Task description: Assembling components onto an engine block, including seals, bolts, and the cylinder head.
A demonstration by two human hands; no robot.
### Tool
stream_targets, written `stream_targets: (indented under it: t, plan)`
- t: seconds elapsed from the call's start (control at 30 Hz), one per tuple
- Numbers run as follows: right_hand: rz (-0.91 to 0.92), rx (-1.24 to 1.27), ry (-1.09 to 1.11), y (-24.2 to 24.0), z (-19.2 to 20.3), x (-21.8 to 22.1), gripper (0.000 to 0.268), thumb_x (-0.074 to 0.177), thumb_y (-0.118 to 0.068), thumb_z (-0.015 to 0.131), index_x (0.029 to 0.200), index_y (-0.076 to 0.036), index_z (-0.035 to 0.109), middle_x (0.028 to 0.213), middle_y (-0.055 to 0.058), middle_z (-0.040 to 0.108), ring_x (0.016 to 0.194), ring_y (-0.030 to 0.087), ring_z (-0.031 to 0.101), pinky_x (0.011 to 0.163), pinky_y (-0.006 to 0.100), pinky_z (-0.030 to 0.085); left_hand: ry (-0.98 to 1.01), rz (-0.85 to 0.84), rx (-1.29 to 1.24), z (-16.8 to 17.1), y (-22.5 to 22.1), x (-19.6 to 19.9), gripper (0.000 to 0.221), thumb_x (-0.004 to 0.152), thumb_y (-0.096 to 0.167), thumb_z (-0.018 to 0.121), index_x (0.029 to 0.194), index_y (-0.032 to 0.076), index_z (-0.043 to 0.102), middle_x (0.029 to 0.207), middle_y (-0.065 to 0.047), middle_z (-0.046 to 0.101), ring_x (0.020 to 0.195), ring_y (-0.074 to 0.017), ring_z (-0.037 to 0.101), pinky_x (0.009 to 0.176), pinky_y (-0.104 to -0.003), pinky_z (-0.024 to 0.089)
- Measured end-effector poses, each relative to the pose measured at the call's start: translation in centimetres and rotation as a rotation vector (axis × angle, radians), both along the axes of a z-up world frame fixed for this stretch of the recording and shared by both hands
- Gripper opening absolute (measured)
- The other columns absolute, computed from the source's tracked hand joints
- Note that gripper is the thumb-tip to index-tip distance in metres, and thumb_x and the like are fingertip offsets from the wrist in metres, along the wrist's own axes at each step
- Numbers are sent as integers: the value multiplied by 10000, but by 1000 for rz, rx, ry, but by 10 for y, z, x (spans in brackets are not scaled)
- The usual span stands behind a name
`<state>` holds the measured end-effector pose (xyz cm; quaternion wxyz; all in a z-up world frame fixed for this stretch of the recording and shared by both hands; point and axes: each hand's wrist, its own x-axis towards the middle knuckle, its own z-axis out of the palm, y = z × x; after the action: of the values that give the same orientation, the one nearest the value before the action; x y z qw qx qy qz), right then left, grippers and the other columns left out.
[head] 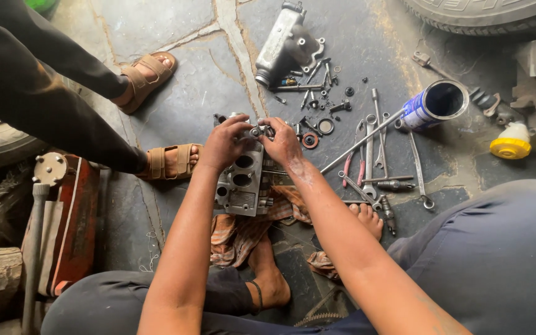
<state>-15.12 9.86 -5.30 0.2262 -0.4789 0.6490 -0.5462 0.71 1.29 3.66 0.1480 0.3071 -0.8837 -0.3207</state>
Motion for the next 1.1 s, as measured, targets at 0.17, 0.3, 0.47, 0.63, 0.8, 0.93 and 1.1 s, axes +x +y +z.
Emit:
stream_targets:
  t: [0.17, 0.3, 0.47, 0.63, 0.8, 0.93, 1.1]
  plan:
    - [87, -58, 67, -6, 14, -12, 217, 888, -63, 736, 1104, -47, 713, 1038, 121, 704, 953, 299, 707, 793, 378, 566, -29, 65, -102, 7, 7, -8, 426, 794, 81, 794, 1214, 100, 729, 1280, -55, 688, 1112, -320, 685, 918, -406, 552]
    - [252, -95, 81, -17, 25, -20, 143, 931, -47, 659, 1065, -39, 707, 1008, 110, 691, 940, 277, 701, 805, 370, 563, -54, 102, -280, 3, 3, -13, 360, 761, 136, 834, 1114, 126, 764, 1159, -28, 721, 1068, -287, 639, 917, -421, 505]
    - [393, -102, 12, -15, 24, -26, 215, 909, -7, 658, 1114, -28, 721, 1016, 113, 679, 936, 250, 680, 818, 346, 546, -39, 174, -334, -22, -13, -12, 286, 757, 103, 791, 1034, 176, 784, 1069, 29, 759, 1112, -209, 607, 990, -436, 347]
    - [302, -123, -275, -6, -17, -30, 290, 932, 9, 674, 1202, -74, 739, 1039, 44, 750, 933, 126, 700, 837, 271, 567, -65, 213, -242, -20, -11, -19, 192, 784, 116, 776, 927, 239, 809, 975, 51, 757, 1162, -190, 600, 1010, -475, 279]
    - [132, 39, -343, 8, -15, -37, 209, 902, -50, 776, 1107, -86, 751, 908, 0, 766, 751, 38, 614, 684, 215, 491, 63, 205, -376, -28, -19, -22, 142, 759, 148, 817, 860, 247, 821, 971, -2, 758, 1126, -211, 641, 1069, -521, 245]
    - [121, -2, -255, 11, -20, -38, 254, 843, -30, 817, 1085, -82, 759, 936, -12, 734, 683, 8, 491, 635, 171, 455, 99, 216, -314, -36, -23, -24, 108, 794, 197, 827, 883, 253, 810, 973, -23, 772, 994, -231, 661, 973, -399, 395]
    - [185, -10, -203, 15, -2, -38, 278, 844, 57, 766, 1100, -49, 767, 994, 27, 739, 766, 45, 551, 687, 202, 488, 53, 209, -327, -34, -22, -29, 72, 790, 259, 844, 840, 231, 799, 836, -26, 752, 836, -218, 679, 894, -393, 407]
